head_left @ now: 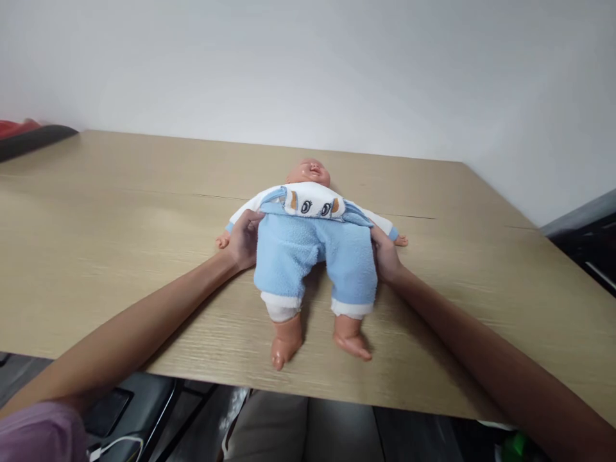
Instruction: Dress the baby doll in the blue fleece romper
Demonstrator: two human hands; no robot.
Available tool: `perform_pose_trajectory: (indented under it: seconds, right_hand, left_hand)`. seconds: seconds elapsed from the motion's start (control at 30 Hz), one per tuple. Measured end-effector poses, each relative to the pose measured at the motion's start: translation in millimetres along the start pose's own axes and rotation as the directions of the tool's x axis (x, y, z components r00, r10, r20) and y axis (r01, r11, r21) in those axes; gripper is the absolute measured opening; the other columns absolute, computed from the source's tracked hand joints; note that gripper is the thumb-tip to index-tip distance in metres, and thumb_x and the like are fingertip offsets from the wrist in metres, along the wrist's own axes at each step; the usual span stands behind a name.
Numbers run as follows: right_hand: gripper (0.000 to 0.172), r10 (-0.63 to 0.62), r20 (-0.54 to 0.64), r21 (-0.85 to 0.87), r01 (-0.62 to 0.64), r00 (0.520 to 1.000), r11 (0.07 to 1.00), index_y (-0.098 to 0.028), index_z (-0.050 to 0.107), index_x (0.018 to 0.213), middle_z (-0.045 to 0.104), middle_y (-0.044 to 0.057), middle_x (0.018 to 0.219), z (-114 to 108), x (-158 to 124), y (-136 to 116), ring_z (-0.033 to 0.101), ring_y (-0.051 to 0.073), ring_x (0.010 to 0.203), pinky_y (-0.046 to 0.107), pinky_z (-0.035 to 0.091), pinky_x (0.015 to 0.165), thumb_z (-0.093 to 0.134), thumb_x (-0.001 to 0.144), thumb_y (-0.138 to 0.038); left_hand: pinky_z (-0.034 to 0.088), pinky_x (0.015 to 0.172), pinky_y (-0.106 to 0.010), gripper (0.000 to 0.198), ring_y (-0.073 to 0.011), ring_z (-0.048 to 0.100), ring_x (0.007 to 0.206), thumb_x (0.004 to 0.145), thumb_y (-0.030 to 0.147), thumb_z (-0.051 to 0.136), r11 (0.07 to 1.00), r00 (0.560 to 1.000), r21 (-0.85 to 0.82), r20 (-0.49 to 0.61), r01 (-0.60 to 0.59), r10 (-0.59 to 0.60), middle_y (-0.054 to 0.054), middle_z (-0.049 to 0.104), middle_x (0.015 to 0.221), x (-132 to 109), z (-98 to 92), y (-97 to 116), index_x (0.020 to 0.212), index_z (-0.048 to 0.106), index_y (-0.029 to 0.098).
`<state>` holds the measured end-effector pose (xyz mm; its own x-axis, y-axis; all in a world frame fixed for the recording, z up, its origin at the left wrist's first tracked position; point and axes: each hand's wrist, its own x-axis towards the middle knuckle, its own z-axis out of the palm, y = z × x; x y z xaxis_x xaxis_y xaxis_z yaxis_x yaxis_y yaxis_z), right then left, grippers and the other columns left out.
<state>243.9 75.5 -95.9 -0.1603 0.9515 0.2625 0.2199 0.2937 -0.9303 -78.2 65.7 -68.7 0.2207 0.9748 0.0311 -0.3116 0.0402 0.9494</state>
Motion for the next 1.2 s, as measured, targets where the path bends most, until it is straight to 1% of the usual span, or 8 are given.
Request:
perform_pose_trajectory:
  seconds: [0.2,0.3,0.4,0.6,0.73,0.83,0.97,1.2]
  right_hand:
    - [0.026,-0.059,0.059,0.08,0.054,0.997,0.995,-0.031,0.063,0.105,0.07,0.004,0.118,-7,2,-13,0.064,0.032,0.123,0.047,0.051,0.112,0.064,0.084,-0.046]
    - [0.028,-0.104,0.161,0.029,0.1,0.982,0.995,-0.029,0.07,0.103,0.068,0.006,0.125,-8,5,-22,0.059,0.033,0.133,0.047,0.042,0.122,0.068,0.088,-0.053]
    - [0.035,-0.14,0.148,-0.06,0.15,0.979,0.987,-0.03,0.07,0.101,0.068,0.006,0.115,-1,7,-33,0.062,0.031,0.121,0.044,0.046,0.116,0.072,0.093,-0.064]
    - [0.055,-0.076,-0.059,-0.099,0.07,0.995,0.993,-0.03,0.062,0.097,0.063,0.0,0.082,8,32,-36,0.063,0.024,0.084,0.036,0.056,0.083,0.06,0.095,-0.085]
    - [0.065,-0.005,0.003,-0.109,0.005,1.0,0.994,-0.027,0.071,0.104,0.076,0.003,0.093,7,63,-26,0.069,0.027,0.093,0.039,0.058,0.088,0.061,0.091,-0.089]
    - [0.067,0.029,0.089,-0.087,-0.021,0.996,0.996,-0.025,0.075,0.111,0.081,0.005,0.109,3,77,-19,0.072,0.028,0.103,0.041,0.058,0.095,0.062,0.092,-0.088]
    - [0.066,0.065,0.088,-0.139,-0.053,0.994,0.989,-0.025,0.078,0.103,0.081,0.004,0.102,-12,79,-11,0.073,0.028,0.097,0.039,0.059,0.09,0.063,0.091,-0.088]
    - [0.042,-0.089,-0.008,-0.406,0.078,0.996,0.911,-0.024,0.076,0.099,0.079,0.01,0.101,-11,74,-30,0.071,0.03,0.092,0.048,0.058,0.093,0.073,0.093,-0.066]
  left_hand:
    - [0.052,0.087,-0.034,0.042,-0.0217,0.066,0.093,0.087,0.053,0.085,0.956,0.972,0.199,-0.049,-0.215,0.229,0.001,0.07,0.099,-4,0.5,11,0.115,0.064,0.029]
    - [0.05,0.093,-0.032,0.029,-0.0216,0.063,0.1,0.092,0.047,0.081,0.92,0.972,0.316,0.032,-0.232,0.234,-0.001,0.07,0.103,-2,-3.2,18,0.108,0.07,0.025]
    - [0.049,0.1,-0.035,0.025,-0.0253,0.063,0.107,0.092,0.044,0.078,0.892,0.974,0.393,0.059,-0.223,0.217,-0.003,0.071,0.105,-1,-6.8,25,0.102,0.073,0.022]
    - [0.055,0.096,-0.042,0.041,-0.0295,0.068,0.106,0.092,0.059,0.081,0.968,0.991,0.235,0.111,-0.094,0.069,-0.008,0.077,0.107,4,-8.0,20,0.108,0.076,0.023]
    - [0.056,0.087,-0.042,0.051,-0.0271,0.068,0.095,0.091,0.07,0.079,0.989,0.994,0.148,0.107,0.011,-0.027,-0.009,0.076,0.104,5,-1.8,10,0.109,0.075,0.022]
    - [0.05,0.078,-0.036,0.046,-0.0205,0.06,0.082,0.096,0.069,0.076,0.953,0.996,0.29,0.025,-0.086,0.083,-0.004,0.07,0.09,3,-0.5,10,0.095,0.068,0.023]
    - [0.045,0.077,-0.033,0.047,-0.0179,0.055,0.075,0.103,0.069,0.066,0.873,0.956,0.428,-0.065,-0.232,0.286,0.001,0.061,0.078,4,-5.6,14,0.088,0.059,0.024]
    - [0.041,0.074,-0.032,0.041,-0.0165,0.048,0.074,0.098,0.061,0.077,0.919,0.962,0.311,-0.046,-0.243,0.27,0.002,0.054,0.08,6,-2.5,7,0.09,0.061,0.024]
